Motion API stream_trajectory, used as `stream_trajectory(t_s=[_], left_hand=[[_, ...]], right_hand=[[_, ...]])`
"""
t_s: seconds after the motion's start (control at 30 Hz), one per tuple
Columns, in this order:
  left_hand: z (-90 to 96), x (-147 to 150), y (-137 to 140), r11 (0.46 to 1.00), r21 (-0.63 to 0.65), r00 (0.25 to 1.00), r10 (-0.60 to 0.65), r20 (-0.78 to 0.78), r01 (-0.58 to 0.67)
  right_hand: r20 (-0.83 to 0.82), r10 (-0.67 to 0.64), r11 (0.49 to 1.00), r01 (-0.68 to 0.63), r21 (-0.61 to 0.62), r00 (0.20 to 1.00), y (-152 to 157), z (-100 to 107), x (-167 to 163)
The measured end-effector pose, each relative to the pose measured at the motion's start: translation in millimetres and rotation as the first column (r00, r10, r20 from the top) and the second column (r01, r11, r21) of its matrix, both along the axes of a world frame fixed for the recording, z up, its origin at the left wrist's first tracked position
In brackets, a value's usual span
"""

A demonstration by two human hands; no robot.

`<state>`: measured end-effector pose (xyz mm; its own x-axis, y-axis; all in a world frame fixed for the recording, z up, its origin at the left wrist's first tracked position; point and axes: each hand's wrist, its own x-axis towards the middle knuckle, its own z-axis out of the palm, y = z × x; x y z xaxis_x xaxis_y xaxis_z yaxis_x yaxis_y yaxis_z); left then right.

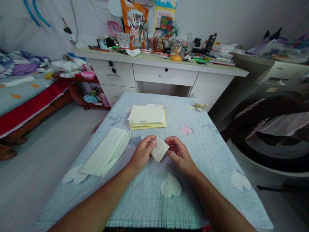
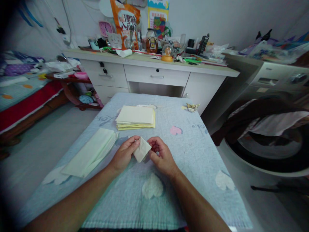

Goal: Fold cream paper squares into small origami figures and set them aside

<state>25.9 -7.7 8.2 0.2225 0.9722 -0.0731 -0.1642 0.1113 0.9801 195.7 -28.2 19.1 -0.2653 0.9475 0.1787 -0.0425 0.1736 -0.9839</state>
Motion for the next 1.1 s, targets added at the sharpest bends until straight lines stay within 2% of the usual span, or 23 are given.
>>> stream_trajectory(t_s=[0.43,0.53,0.67,0.9,1.0,1.1], left_hand=[[3.5,0.4,-3.5,0.997,-0.034,0.997,-0.069,0.041,0.071],[4.0,-0.5,-3.6,0.997,-0.036,0.998,-0.064,0.013,0.064],[1.6,-3.3,-3.0,0.999,-0.011,0.998,-0.044,-0.043,0.043],[3.7,-5.4,-6.3,0.956,0.069,0.943,-0.292,0.157,0.285],[5.5,-2.7,-7.3,0.963,0.042,0.946,-0.269,0.179,0.266],[5.3,-0.6,-5.8,0.983,0.008,0.976,-0.183,0.116,0.183]], right_hand=[[0.057,-0.094,0.995,0.093,0.025,0.994,2.6,-4.0,1.5],[0.059,-0.105,0.994,0.103,0.038,0.993,2.8,-2.6,1.3],[0.035,-0.146,0.989,0.146,-0.006,0.989,3.9,-1.1,-1.1],[-0.003,-0.251,0.967,0.251,-0.043,0.968,9.3,-9.9,-0.9],[0.02,-0.267,0.963,0.268,-0.031,0.963,9.9,-13.7,-0.8],[0.078,-0.268,0.963,0.268,0.015,0.96,9.5,-16.2,-1.9]])
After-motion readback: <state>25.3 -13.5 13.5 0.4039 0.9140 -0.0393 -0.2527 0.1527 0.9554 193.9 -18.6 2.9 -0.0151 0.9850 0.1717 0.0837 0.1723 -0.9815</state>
